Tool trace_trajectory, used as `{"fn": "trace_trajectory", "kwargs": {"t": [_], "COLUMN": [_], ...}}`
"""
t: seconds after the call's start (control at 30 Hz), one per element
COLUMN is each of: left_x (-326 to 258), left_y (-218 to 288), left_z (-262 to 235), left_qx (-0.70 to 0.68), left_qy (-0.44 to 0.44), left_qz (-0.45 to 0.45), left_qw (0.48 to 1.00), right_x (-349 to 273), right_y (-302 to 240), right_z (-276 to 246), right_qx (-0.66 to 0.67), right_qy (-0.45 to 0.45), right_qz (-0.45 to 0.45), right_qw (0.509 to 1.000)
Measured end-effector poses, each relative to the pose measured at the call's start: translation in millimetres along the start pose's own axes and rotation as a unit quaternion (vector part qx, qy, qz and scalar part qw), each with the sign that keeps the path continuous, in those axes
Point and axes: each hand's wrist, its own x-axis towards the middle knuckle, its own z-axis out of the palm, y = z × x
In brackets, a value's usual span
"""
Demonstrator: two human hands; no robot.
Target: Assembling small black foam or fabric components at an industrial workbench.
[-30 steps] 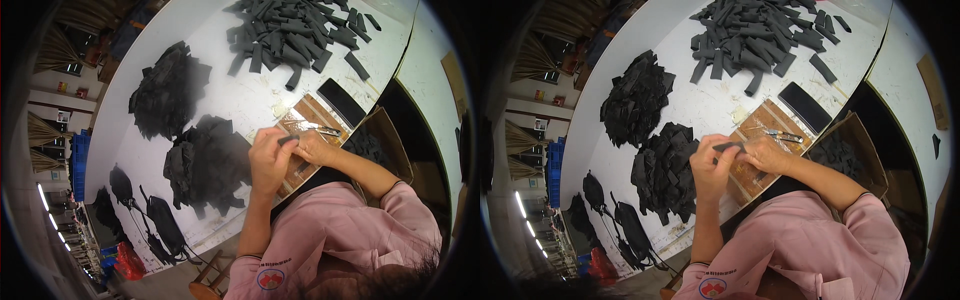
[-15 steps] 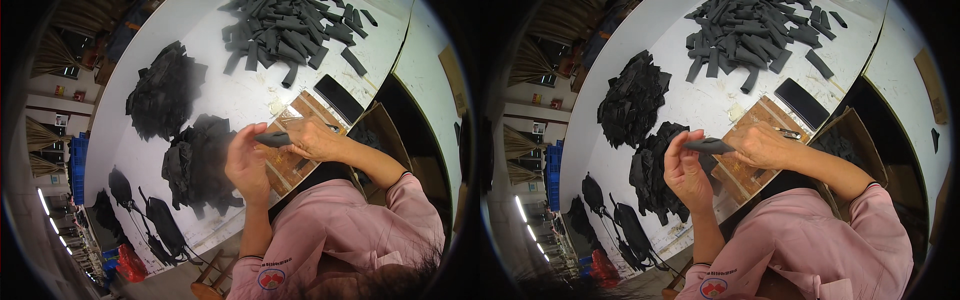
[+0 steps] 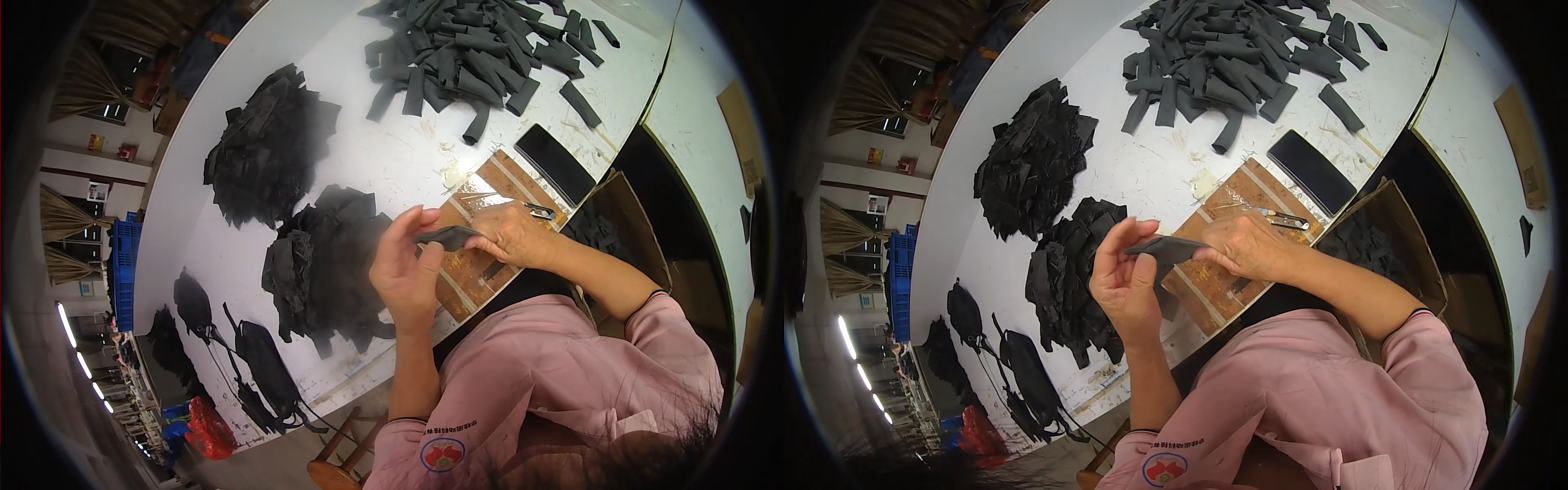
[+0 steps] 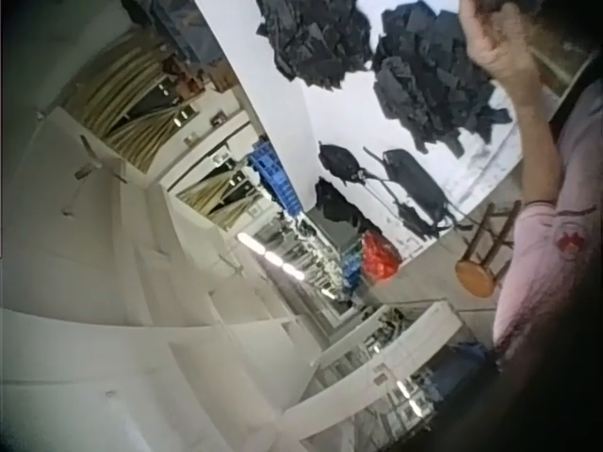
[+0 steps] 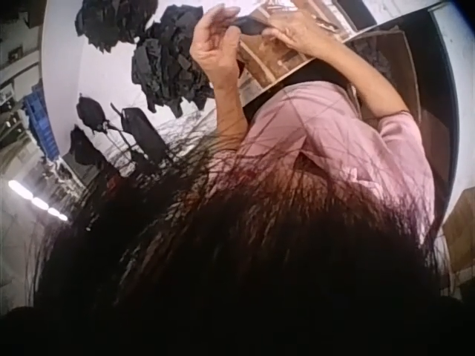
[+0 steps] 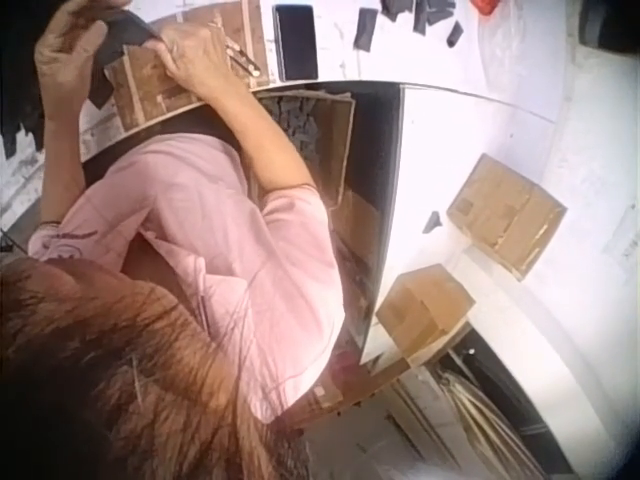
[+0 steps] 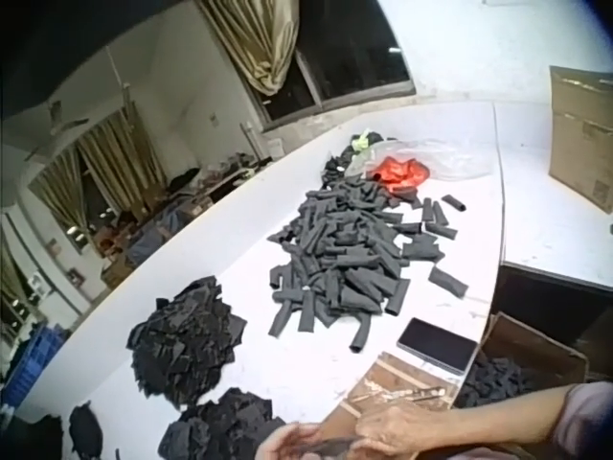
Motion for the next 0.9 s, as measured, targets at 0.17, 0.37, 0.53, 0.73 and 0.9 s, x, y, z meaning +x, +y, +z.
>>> {"fn": "trace_trajectory", "kwargs": {"t": [0.17, 0.37, 0.53, 0.73, 0.9], "left_x": [6, 14, 5, 2, 3], "left_y": [9, 18, -1, -10, -7], "left_z": [-4, 3, -12, -10, -3], "left_qx": [0.085, 0.241, 0.156, 0.075, 0.055], "left_qy": [-0.049, -0.084, -0.060, -0.044, -0.023], "left_qz": [-0.007, 0.138, 0.066, 0.048, 0.068], "left_qw": [0.995, 0.957, 0.984, 0.995, 0.996], "right_x": [8, 8, 4, 4, 11], "right_y": [-14, -7, -3, -10, -18], "right_z": [-17, -11, -4, -12, -20], "right_qx": [-0.044, 0.049, 0.001, -0.051, -0.043], "right_qy": [-0.056, -0.025, -0.042, -0.063, -0.053], "right_qz": [0.019, 0.007, 0.006, 0.009, -0.003], "right_qw": [0.997, 0.998, 0.999, 0.997, 0.998]}}
